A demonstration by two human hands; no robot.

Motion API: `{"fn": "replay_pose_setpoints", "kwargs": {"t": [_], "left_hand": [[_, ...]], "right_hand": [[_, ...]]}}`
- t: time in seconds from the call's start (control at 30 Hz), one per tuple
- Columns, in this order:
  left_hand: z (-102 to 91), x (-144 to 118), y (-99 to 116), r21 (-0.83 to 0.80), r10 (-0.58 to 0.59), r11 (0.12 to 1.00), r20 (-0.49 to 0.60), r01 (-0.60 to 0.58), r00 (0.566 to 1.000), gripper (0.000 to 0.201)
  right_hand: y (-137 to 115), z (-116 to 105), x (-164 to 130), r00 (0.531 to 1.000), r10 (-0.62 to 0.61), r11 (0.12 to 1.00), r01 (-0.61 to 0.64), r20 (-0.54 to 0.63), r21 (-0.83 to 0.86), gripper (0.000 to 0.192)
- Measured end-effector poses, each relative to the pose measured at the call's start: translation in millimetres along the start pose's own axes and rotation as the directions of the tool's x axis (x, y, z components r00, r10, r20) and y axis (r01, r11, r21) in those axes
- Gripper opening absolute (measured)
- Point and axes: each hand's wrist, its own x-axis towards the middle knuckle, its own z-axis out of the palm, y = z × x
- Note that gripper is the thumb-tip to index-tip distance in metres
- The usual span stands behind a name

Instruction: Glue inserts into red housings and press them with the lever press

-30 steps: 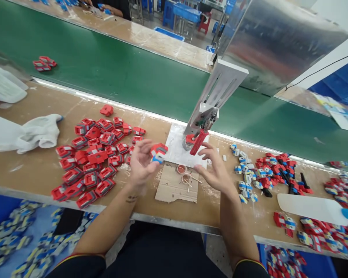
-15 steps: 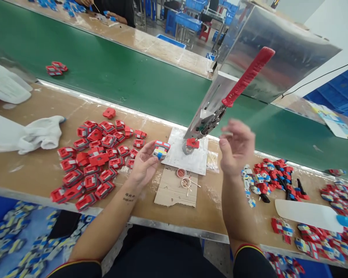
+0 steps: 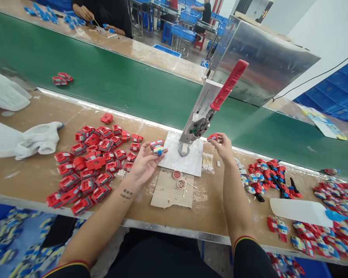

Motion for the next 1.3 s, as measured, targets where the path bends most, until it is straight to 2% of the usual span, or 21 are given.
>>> {"fn": "replay_pose_setpoints", "kwargs": {"t": [0.07, 0.13, 0.27, 0.37, 0.43, 0.47, 0.5, 0.53, 0.57, 0.63, 0.67, 0.77, 0.87, 0.93, 1.03, 1.07, 1.17, 1.2, 1.23, 1.3], "left_hand": [[3.3, 5.2, -1.9, 0.011, 0.005, 1.0, 0.016, -0.005, 1.0, 0.052], [7.6, 12.7, -5.2, 0.061, 0.024, 0.998, 0.028, -0.026, 0.999, 0.053], [15.8, 35.8, -12.9, 0.296, 0.128, 0.943, 0.102, -0.153, 0.987, 0.062], [22.3, 56.1, -17.4, 0.503, 0.21, 0.804, 0.26, -0.318, 0.942, 0.055], [27.7, 67.4, -19.3, 0.582, 0.211, 0.715, 0.348, -0.387, 0.913, 0.047], [30.4, 71.7, -20.0, 0.6, 0.199, 0.693, 0.373, -0.399, 0.906, 0.046], [32.9, 75.1, -20.4, 0.61, 0.187, 0.679, 0.392, -0.407, 0.901, 0.045], [35.0, 77.5, -20.6, 0.619, 0.183, 0.664, 0.409, -0.419, 0.894, 0.044], [36.5, 79.2, -20.7, 0.627, 0.187, 0.645, 0.425, -0.437, 0.886, 0.044], [37.5, 80.8, -20.9, 0.641, 0.207, 0.597, 0.457, -0.482, 0.865, 0.044], [37.4, 81.1, -21.4, 0.646, 0.217, 0.578, 0.468, -0.499, 0.857, 0.043], [37.1, 82.0, -25.2, 0.649, 0.219, 0.565, 0.477, -0.509, 0.851, 0.042], [40.4, 84.0, -32.7, 0.652, 0.201, 0.562, 0.49, -0.509, 0.848, 0.042], [43.6, 85.6, -37.9, 0.651, 0.192, 0.562, 0.497, -0.51, 0.846, 0.042], [45.9, 87.0, -43.3, 0.645, 0.183, 0.572, 0.503, -0.507, 0.845, 0.041], [45.7, 86.9, -44.5, 0.64, 0.178, 0.579, 0.505, -0.505, 0.845, 0.04], [43.3, 85.9, -47.1, 0.628, 0.166, 0.593, 0.517, -0.504, 0.84, 0.039], [42.3, 85.7, -48.0, 0.628, 0.165, 0.59, 0.521, -0.507, 0.838, 0.04], [41.5, 85.7, -48.9, 0.631, 0.167, 0.585, 0.522, -0.51, 0.836, 0.04], [40.3, 86.0, -50.9, 0.64, 0.173, 0.571, 0.519, -0.515, 0.837, 0.041]], "right_hand": [[7.5, -12.8, 33.3, 1.0, 0.015, 0.995, -0.016, -0.008, -0.102, 0.024], [11.0, -14.4, 59.9, 1.0, 0.022, 0.985, -0.018, 0.019, -0.174, 0.022], [13.6, -6.6, 78.4, 0.999, 0.001, 0.971, 0.009, 0.041, -0.237, 0.045], [9.3, -11.9, 75.4, 0.997, -0.043, 0.964, 0.024, -0.067, -0.264, 0.061], [-5.0, -21.2, 72.2, 0.967, -0.107, 0.97, 0.051, -0.229, -0.239, 0.059], [-17.3, -26.1, 70.0, 0.926, -0.168, 0.975, 0.106, -0.337, -0.195, 0.056], [-33.2, -30.5, 67.0, 0.864, -0.244, 0.969, 0.201, -0.441, -0.143, 0.052], [-52.3, -33.8, 63.1, 0.774, -0.328, 0.938, 0.334, -0.541, -0.091, 0.049], [-73.9, -35.6, 58.2, 0.69, -0.416, 0.876, 0.478, -0.593, -0.059, 0.049], [-119.6, -34.2, 46.8, 0.587, -0.593, 0.721, 0.692, -0.551, -0.039, 0.052], [-141.2, -31.2, 41.2, 0.57, -0.651, 0.665, 0.747, -0.502, -0.014, 0.054], [-188.3, -18.7, 28.6, 0.608, -0.703, 0.626, 0.775, -0.368, 0.087, 0.066], [-204.1, -12.2, 17.2, 0.627, -0.708, 0.597, 0.777, -0.327, 0.197, 0.067], [-202.4, -13.7, 2.3, 0.604, -0.726, 0.557, 0.797, -0.328, 0.234, 0.059], [-188.9, -18.8, -35.0, 0.54, -0.778, 0.493, 0.841, -0.321, 0.221, 0.047], [-181.9, -19.9, -49.3, 0.518, -0.809, 0.477, 0.855, -0.279, 0.204, 0.044], [-156.2, -20.3, -86.2, 0.469, -0.882, 0.461, 0.878, -0.039, 0.131, 0.044], [-147.6, -19.9, -94.4, 0.48, -0.877, 0.478, 0.871, 0.007, 0.111, 0.043], [-140.0, -19.4, -100.0, 0.521, -0.854, 0.518, 0.85, -0.003, 0.098, 0.041], [-130.3, -18.1, -104.8, 0.663, -0.733, 0.646, 0.749, -0.154, 0.149, 0.03]]}}
